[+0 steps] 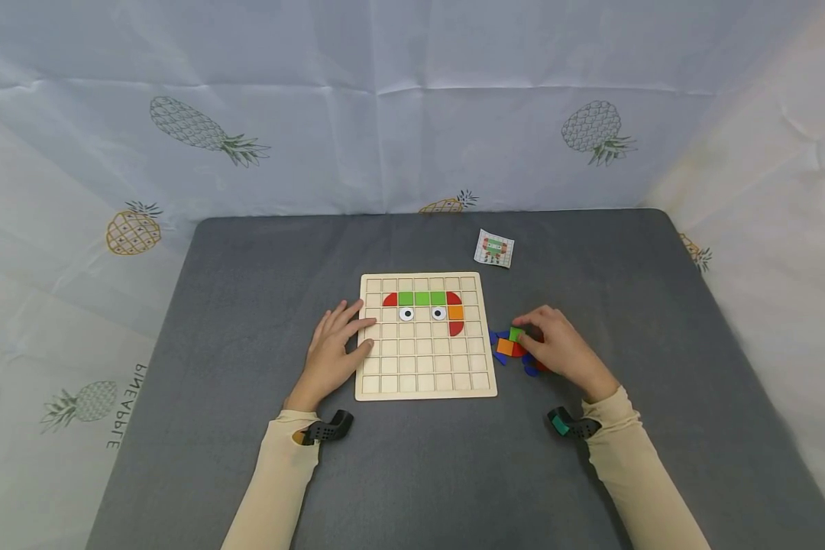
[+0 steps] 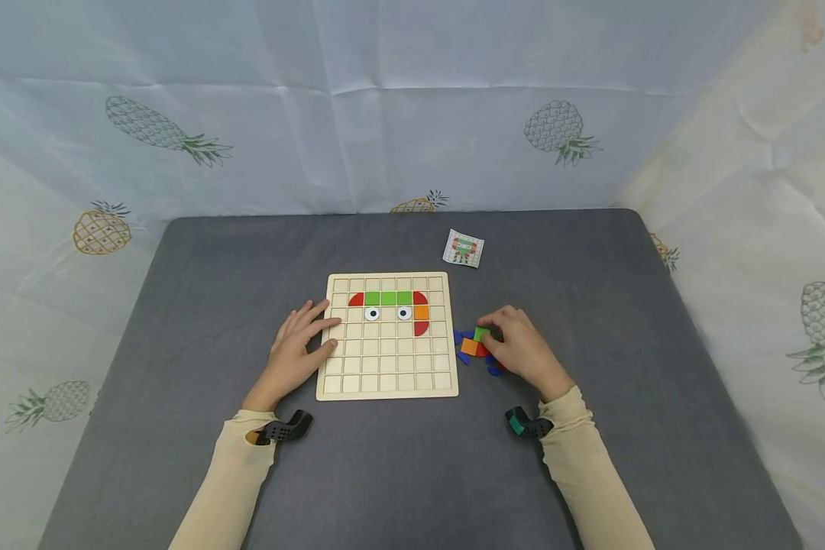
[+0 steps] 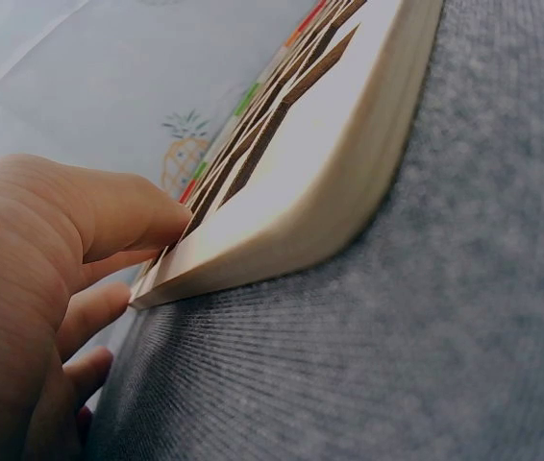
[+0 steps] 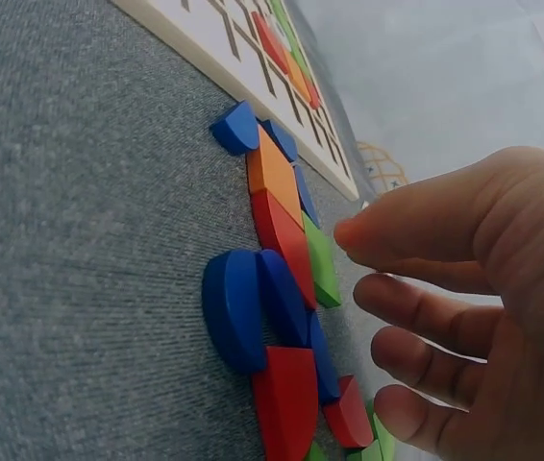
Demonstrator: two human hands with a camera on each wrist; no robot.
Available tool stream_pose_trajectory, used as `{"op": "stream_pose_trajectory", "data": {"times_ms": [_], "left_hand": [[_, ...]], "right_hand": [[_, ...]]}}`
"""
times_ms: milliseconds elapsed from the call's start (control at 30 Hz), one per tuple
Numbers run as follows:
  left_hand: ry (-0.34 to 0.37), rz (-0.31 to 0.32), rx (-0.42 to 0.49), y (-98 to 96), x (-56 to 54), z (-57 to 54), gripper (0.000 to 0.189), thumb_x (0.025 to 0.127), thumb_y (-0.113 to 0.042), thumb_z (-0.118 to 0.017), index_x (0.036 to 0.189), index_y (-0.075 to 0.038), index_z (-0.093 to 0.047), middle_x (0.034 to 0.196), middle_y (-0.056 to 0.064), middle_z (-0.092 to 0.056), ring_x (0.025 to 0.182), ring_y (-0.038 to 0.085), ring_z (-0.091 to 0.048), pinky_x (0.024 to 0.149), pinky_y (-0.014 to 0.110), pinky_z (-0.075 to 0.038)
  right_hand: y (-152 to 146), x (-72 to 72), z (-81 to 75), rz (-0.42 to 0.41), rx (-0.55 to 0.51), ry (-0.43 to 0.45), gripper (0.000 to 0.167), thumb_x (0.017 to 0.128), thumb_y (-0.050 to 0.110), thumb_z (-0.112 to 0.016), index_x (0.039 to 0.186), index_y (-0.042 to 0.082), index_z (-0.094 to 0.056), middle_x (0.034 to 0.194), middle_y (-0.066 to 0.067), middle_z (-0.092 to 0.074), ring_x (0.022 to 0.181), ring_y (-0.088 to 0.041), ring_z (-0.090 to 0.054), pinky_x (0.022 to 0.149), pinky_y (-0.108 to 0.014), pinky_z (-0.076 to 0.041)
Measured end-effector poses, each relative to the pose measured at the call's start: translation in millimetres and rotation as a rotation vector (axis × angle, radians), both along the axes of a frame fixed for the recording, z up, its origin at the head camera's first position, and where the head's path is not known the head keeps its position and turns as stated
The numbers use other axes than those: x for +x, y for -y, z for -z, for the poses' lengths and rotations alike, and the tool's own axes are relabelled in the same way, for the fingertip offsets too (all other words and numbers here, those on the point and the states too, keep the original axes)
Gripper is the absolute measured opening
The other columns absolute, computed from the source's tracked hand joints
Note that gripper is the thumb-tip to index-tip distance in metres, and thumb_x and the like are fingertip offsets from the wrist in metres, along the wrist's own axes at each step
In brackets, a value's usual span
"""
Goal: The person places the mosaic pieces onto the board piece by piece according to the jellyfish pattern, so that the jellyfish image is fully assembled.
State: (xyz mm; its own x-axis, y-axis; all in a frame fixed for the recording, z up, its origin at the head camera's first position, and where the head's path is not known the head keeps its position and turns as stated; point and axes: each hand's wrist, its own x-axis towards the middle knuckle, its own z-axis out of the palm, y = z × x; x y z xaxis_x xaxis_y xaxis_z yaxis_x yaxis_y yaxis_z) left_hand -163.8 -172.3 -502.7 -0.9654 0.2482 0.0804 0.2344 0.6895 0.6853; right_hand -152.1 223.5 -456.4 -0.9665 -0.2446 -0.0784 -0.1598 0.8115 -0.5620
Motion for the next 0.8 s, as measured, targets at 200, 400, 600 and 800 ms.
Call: {"op": "stream_pose_trajectory", "data": {"times_ms": [200,400,600,800], "left_hand": [[-0.003,0.001,0.007,-0.3,0.3,-0.5,0.038,0.095,-0.021,-0.069,0.132,-0.017,-0.068,0.163,0.004,-0.041,0.158,0.027,-0.02,0.133,0.048,-0.004],[-0.007,0.001,0.005,-0.6,0.4,-0.7,0.038,0.095,-0.02,-0.069,0.132,-0.017,-0.068,0.162,0.004,-0.041,0.158,0.028,-0.021,0.133,0.047,-0.004],[-0.008,0.001,-0.001,-0.9,0.3,-1.0,0.038,0.095,-0.02,-0.068,0.132,-0.016,-0.068,0.162,0.005,-0.041,0.158,0.028,-0.021,0.133,0.047,-0.004],[-0.006,-0.001,0.001,-0.8,0.3,-1.0,0.038,0.095,-0.02,-0.069,0.133,-0.017,-0.068,0.162,0.005,-0.041,0.158,0.028,-0.021,0.133,0.046,-0.003]], "right_hand": [[0.0,0.6,3.2,0.005,0.041,0.018,0.032,0.096,0.014,-0.067,0.125,0.002,-0.069,0.115,-0.017,-0.062,0.094,-0.027,-0.049,0.075,-0.032,-0.043],[0.4,2.0,3.6,0.009,0.06,0.026,0.033,0.096,0.014,-0.068,0.127,0.001,-0.069,0.116,-0.017,-0.062,0.098,-0.027,-0.049,0.076,-0.033,-0.044],[0.7,2.6,3.8,0.019,0.062,0.03,0.032,0.096,0.014,-0.068,0.125,0.002,-0.069,0.118,-0.017,-0.062,0.102,-0.029,-0.049,0.077,-0.035,-0.044],[1.0,1.1,3.2,0.034,0.049,0.041,0.028,0.096,0.015,-0.069,0.121,0.003,-0.068,0.119,-0.018,-0.06,0.1,-0.029,-0.048,0.077,-0.035,-0.045]]}}
